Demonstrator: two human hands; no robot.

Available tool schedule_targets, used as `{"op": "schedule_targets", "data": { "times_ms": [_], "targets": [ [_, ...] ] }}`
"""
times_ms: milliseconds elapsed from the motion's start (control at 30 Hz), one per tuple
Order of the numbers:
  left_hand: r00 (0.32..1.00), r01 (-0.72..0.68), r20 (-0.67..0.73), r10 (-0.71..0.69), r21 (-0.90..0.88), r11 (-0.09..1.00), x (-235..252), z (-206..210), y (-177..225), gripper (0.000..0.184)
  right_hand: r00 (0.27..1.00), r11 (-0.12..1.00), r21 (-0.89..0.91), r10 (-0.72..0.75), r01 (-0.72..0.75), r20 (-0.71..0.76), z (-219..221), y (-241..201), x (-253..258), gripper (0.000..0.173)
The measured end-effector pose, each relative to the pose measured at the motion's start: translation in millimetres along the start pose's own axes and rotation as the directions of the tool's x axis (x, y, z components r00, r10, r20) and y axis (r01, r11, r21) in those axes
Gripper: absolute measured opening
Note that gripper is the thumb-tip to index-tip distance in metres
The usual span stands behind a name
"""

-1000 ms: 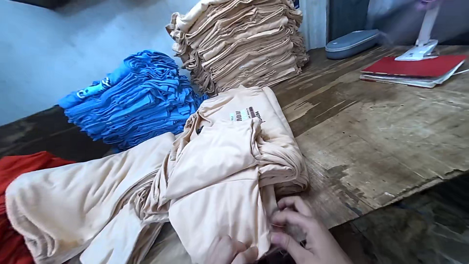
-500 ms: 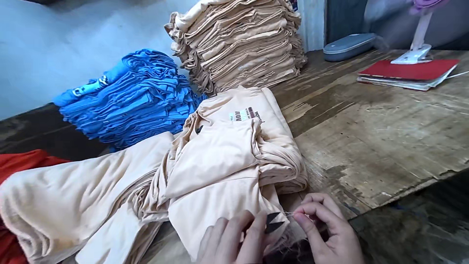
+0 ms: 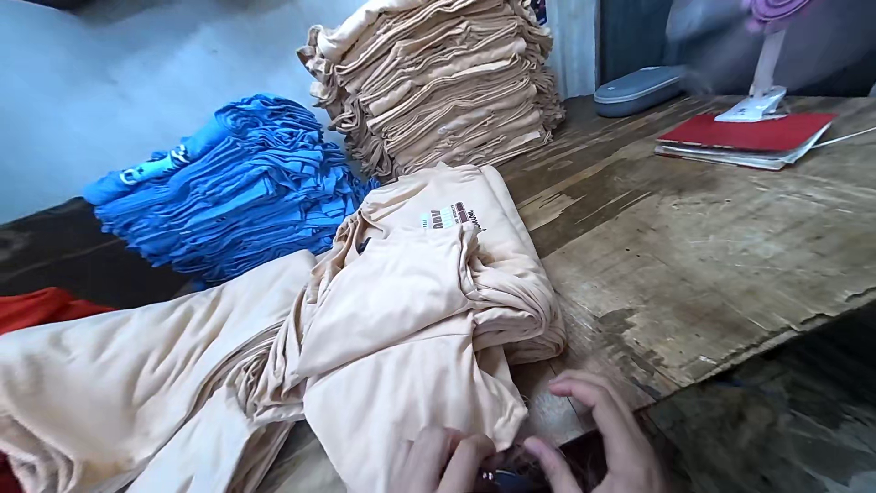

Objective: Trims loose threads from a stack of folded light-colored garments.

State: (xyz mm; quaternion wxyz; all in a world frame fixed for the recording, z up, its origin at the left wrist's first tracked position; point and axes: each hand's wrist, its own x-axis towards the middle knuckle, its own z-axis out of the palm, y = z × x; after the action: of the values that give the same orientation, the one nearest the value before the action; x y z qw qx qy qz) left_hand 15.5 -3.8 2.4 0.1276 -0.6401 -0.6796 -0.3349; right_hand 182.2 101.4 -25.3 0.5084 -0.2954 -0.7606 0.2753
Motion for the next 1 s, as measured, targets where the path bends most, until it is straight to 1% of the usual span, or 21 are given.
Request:
{"op": "schedule_targets", "data": {
  "times_ms": [33, 133, 200, 267, 300, 333, 367, 400, 433, 467, 533, 567, 600, 667, 700, 733, 767, 833, 900, 967, 1000],
  "targets": [
    [1.000, -0.007, 0.001, 0.007, -0.069, 0.998, 1.1, -2.1, -3.3, 0.007, 0.999, 0.996, 0.080, -0.039, 0.039, -0.005, 8.1, -1.2, 1.9, 0.039],
    [1.000, 0.001, 0.012, 0.002, -0.235, 0.972, 15.7, -15.1, -5.7, 0.008, 0.985, 0.899, 0.405, -0.146, 0.169, -0.087, 38.6, 0.9, 16.3, 0.012],
    [0.997, 0.068, 0.005, -0.071, -0.336, 0.939, 28.3, -18.1, -10.9, 0.010, 0.985, 0.784, 0.598, -0.094, 0.164, -0.146, 54.3, 1.0, 31.5, 0.008],
    [0.992, 0.108, -0.004, -0.123, -0.450, 0.887, 43.6, -14.3, -25.0, 0.012, 0.991, 0.730, 0.678, 0.010, 0.086, -0.136, 62.1, -1.8, 45.4, 0.014],
    [0.990, 0.122, -0.006, -0.144, -0.496, 0.860, 49.8, -11.0, -32.4, 0.013, 0.996, 0.730, 0.679, -0.011, 0.070, -0.090, 63.4, -3.1, 48.1, 0.019],
    [0.986, 0.144, 0.004, -0.167, -0.535, 0.833, 54.6, -8.5, -37.7, 0.014, 0.995, 0.781, 0.618, -0.081, 0.096, -0.052, 62.8, -3.6, 47.9, 0.030],
    [0.982, 0.168, 0.022, -0.188, -0.566, 0.807, 57.9, -6.9, -40.7, 0.014, 0.987, 0.859, 0.489, -0.154, 0.154, -0.041, 60.3, -3.8, 45.0, 0.041],
    [0.979, 0.184, 0.037, -0.200, -0.581, 0.793, 59.5, -5.9, -42.0, 0.014, 0.973, 0.925, 0.303, -0.225, 0.231, -0.056, 56.0, -3.3, 39.4, 0.039],
    [0.978, 0.191, 0.051, -0.200, -0.593, 0.782, 59.2, -5.1, -42.5, 0.014, 0.951, 0.941, 0.149, -0.289, 0.302, -0.108, 51.4, -0.7, 31.5, 0.024],
    [0.980, 0.190, 0.064, -0.191, -0.605, 0.773, 57.3, -4.4, -42.4, 0.014, 0.934, 0.937, 0.106, -0.310, 0.332, -0.179, 45.0, 2.8, 22.4, 0.013],
    [0.982, 0.186, 0.089, -0.167, -0.634, 0.751, 54.4, -3.6, -40.7, 0.016, 0.937, 0.940, 0.215, -0.195, 0.263, -0.291, 29.2, 7.2, 10.7, 0.007],
    [0.982, 0.188, 0.104, -0.159, -0.646, 0.740, 53.0, -4.1, -39.4, 0.017, 0.941, 0.934, 0.281, -0.128, 0.221, -0.312, 24.5, 9.3, 9.6, 0.004],
    [0.982, 0.189, 0.113, -0.153, -0.656, 0.731, 51.4, -4.5, -38.6, 0.018, 0.950, 0.928, 0.321, -0.089, 0.189, -0.301, 22.8, 10.9, 9.9, 0.007],
    [0.982, 0.187, 0.118, -0.146, -0.660, 0.728, 49.4, -4.4, -38.7, 0.017, 0.972, 0.935, 0.317, -0.091, 0.158, -0.216, 28.3, 10.2, 11.7, 0.030],
    [0.983, 0.184, 0.115, -0.144, -0.657, 0.731, 49.4, -4.4, -39.2, 0.016, 0.975, 0.952, 0.260, -0.113, 0.161, -0.191, 34.2, 7.2, 13.4, 0.046],
    [0.983, 0.181, 0.113, -0.142, -0.656, 0.733, 49.9, -4.7, -39.6, 0.016, 0.973, 0.965, 0.192, -0.144, 0.179, -0.181, 40.7, 3.4, 16.0, 0.053],
    [0.983, 0.184, 0.115, -0.145, -0.660, 0.728, 50.2, -5.6, -39.4, 0.015, 0.965, 0.967, 0.141, -0.183, 0.211, -0.186, 46.8, 1.2, 18.6, 0.049],
    [0.979, 0.205, 0.132, -0.158, -0.672, 0.711, 47.6, -9.7, -37.2, 0.016, 0.927, 0.930, 0.149, -0.299, 0.337, -0.229, 48.9, 2.4, 17.6, 0.024],
    [0.978, 0.209, 0.149, -0.146, -0.658, 0.724, 42.4, -18.6, -35.2, 0.026, 0.878, 0.883, 0.101, -0.432, 0.458, -0.209, 34.4, 6.9, 8.9, 0.016],
    [0.990, 0.128, 0.119, -0.073, -0.558, 0.820, 36.0, -30.1, -35.2, 0.038, 0.862, 0.864, 0.094, -0.474, 0.494, -0.180, 19.4, 9.9, -0.9, 0.014],
    [0.997, 0.047, 0.076, -0.013, -0.463, 0.885, 32.8, -36.1, -33.6, 0.037, 0.863, 0.862, 0.103, -0.477, 0.497, -0.170, 14.2, 10.9, -5.4, 0.014]
  ]
}}
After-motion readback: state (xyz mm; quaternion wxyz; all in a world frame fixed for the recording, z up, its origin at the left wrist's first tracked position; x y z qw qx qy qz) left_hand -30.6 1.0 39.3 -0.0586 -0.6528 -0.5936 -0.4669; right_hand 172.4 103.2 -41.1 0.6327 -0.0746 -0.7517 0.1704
